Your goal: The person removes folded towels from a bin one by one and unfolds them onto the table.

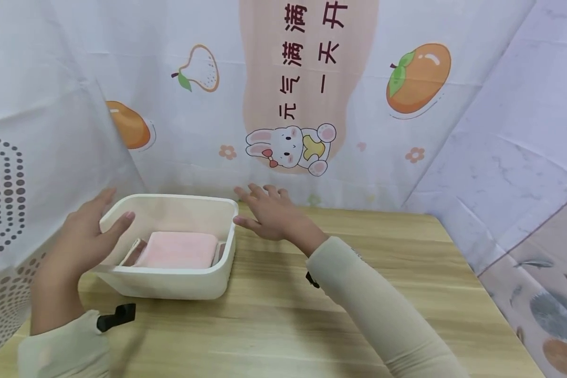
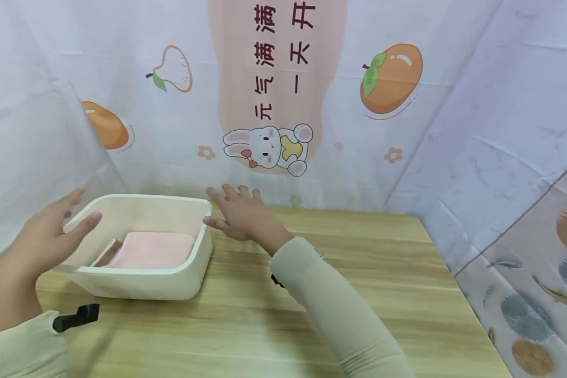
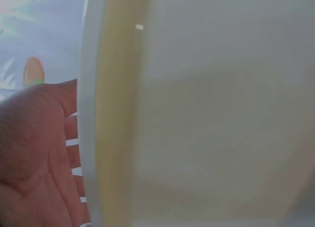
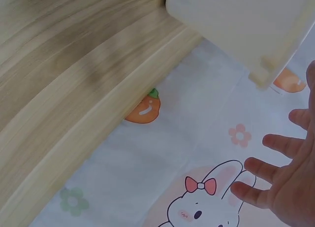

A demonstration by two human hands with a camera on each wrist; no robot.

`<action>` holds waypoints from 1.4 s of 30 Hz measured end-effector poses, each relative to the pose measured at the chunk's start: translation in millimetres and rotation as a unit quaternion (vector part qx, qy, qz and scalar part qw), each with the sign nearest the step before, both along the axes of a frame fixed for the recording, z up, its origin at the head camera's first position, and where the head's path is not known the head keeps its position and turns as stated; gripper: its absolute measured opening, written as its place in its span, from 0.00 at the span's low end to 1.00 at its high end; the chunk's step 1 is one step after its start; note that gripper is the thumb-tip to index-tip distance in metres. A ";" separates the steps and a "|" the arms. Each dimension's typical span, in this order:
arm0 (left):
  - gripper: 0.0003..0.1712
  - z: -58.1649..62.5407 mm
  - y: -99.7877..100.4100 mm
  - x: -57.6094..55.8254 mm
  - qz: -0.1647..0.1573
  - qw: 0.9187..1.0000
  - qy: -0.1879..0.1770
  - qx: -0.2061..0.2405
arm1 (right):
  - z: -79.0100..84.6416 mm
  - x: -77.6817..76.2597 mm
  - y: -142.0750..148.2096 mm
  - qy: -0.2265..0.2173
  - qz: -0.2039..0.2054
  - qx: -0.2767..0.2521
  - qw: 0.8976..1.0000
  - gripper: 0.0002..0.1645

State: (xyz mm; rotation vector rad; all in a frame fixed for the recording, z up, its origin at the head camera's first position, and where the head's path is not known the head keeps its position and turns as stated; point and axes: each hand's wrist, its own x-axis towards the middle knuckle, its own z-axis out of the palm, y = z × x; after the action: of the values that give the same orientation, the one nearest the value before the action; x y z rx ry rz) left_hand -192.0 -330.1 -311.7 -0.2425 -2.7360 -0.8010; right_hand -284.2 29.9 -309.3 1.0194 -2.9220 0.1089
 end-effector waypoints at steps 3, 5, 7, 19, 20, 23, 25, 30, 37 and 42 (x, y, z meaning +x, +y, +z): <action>0.43 -6.2 -9.8 5.7 0.012 1.000 -0.018 0.014 | -0.6 2.2 -4.3 -0.006 0.005 -0.001 1.000 0.47; 0.42 -10.1 -16.3 9.3 0.025 0.999 -0.026 0.025 | -1.1 3.3 -7.2 -0.007 0.010 -0.001 1.000 0.47; 0.40 -12.6 -23.0 13.1 0.044 0.998 -0.029 0.033 | -0.7 4.5 -10.0 -0.006 0.015 -0.001 1.000 0.47; 0.41 -19.5 -51.1 30.5 0.138 0.983 -0.078 0.089 | 0.8 9.8 -26.3 0.035 0.042 -0.016 0.998 0.45; 0.42 -20.0 -53.0 30.8 0.139 0.983 -0.080 0.087 | 0.7 10.2 -28.1 0.042 0.047 -0.021 0.998 0.44; 0.43 -22.4 -57.3 29.3 0.138 0.982 -0.089 0.090 | 0.4 11.1 -34.4 0.063 0.061 -0.036 0.995 0.40; 0.42 -25.2 -59.3 26.2 0.132 0.980 -0.092 0.119 | 1.0 12.1 -39.2 0.071 0.068 -0.042 0.994 0.38; 0.22 -34.6 -63.6 16.8 0.110 0.966 -0.073 0.224 | 5.0 15.3 -52.0 0.063 0.087 -0.031 0.994 0.36; 0.06 -39.4 -73.7 18.6 0.069 0.944 -0.096 0.308 | 5.5 9.7 -74.9 0.035 0.149 -0.019 0.988 0.34; 0.08 -39.4 -77.8 21.7 0.043 0.910 -0.120 0.395 | 3.4 -4.1 -89.8 -0.026 0.172 -0.030 0.984 0.31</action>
State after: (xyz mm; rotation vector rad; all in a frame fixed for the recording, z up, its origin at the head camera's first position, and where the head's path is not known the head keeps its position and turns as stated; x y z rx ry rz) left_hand -170.3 -407.9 -351.1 0.1596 -2.3410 -1.9085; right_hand -288.3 -59.9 -305.8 1.5212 -2.7358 0.2373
